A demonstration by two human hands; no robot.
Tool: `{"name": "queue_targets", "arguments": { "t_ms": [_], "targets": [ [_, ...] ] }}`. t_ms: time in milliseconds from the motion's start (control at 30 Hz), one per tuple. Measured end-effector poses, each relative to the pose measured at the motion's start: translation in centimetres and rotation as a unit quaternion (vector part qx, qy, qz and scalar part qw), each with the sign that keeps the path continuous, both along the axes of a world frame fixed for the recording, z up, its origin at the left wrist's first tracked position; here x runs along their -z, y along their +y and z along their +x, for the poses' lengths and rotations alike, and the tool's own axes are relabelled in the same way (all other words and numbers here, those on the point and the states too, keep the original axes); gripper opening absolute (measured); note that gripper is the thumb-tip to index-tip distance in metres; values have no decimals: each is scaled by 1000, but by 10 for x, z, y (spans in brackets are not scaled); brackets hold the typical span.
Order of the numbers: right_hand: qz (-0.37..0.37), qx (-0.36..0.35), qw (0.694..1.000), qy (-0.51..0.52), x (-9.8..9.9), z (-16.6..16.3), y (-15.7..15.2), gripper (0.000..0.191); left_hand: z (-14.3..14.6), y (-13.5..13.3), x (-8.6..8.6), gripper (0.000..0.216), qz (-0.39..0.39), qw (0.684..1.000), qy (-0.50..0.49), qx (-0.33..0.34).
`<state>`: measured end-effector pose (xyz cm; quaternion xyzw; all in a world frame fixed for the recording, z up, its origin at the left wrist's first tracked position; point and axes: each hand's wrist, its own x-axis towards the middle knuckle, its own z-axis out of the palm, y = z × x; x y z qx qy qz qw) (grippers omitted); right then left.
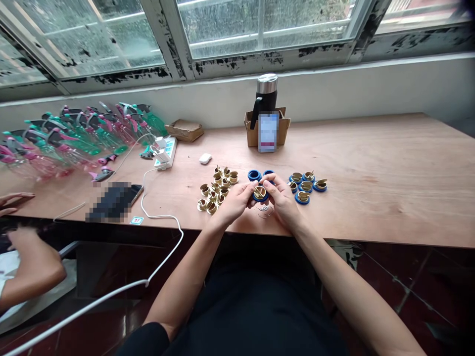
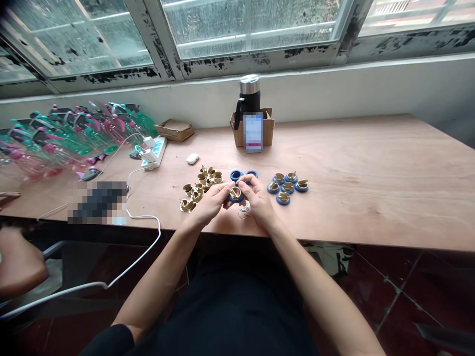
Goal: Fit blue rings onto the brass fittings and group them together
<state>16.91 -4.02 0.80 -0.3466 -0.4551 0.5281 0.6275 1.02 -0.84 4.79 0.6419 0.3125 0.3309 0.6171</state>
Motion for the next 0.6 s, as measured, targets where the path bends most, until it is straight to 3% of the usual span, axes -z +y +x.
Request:
{"name": "queue_targets", "arguments": {
  "t_ms": [133,367,600],
  "targets": [
    [-12,-12,1000,-11,0,0,1,38,0,0,2,55,-2,1000,19,-2],
    [29,57,998,-1,-2,-1,1,29,3,1,7,51,-62,998,-22,-17],
    [3,14,1000,-4,1,-1,-1,26,1,-2,1,53,-29,999,-18,11]
  ]
}}
